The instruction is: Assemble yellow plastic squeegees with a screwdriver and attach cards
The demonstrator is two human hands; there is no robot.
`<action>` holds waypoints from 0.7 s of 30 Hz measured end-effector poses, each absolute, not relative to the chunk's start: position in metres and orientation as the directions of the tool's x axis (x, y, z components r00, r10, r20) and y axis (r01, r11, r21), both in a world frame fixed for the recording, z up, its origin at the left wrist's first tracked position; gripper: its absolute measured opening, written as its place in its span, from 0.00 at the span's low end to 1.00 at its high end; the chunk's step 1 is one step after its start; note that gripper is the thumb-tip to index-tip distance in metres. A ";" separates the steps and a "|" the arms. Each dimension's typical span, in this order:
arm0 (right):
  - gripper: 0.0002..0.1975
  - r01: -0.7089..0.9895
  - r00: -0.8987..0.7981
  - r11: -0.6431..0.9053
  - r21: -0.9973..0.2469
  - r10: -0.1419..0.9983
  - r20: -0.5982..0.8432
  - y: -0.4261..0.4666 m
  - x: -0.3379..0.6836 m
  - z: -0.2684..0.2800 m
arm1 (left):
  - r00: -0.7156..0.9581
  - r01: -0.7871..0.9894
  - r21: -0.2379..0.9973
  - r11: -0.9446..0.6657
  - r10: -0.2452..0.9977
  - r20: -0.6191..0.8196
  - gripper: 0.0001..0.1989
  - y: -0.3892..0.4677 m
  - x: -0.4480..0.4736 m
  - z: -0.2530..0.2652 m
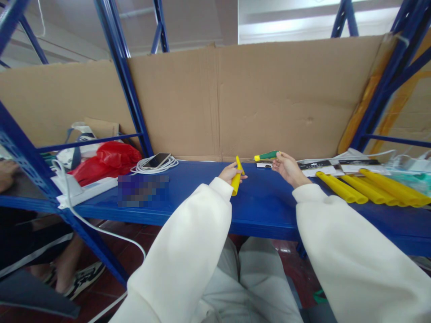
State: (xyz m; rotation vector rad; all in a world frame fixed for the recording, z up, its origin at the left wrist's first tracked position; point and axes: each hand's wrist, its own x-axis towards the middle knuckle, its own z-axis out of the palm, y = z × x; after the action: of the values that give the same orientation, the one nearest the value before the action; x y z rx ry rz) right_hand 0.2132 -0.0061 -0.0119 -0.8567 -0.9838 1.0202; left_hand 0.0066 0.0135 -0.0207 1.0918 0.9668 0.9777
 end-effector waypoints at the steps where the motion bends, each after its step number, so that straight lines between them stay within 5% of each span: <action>1: 0.15 -0.280 0.196 0.299 -0.912 0.948 0.250 -0.006 0.213 -0.012 | 0.267 -0.144 0.974 0.176 0.955 -0.133 0.38 0.013 0.007 -0.020; 13: 0.17 -0.231 0.346 0.255 -0.939 0.924 0.166 0.001 0.217 -0.015 | 0.293 -0.114 0.976 0.183 0.945 -0.143 0.39 0.015 0.007 -0.022; 21: 0.21 -0.231 0.284 0.290 -0.929 0.933 0.221 -0.007 0.214 -0.013 | 0.298 -0.097 0.978 0.186 0.943 -0.149 0.38 0.014 0.007 -0.020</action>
State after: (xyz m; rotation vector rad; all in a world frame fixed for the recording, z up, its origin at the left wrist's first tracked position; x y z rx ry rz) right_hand 0.2139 -0.0069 -0.0127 -0.9351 -0.9435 0.9531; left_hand 0.0074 0.0137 -0.0203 1.1214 0.9827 0.9295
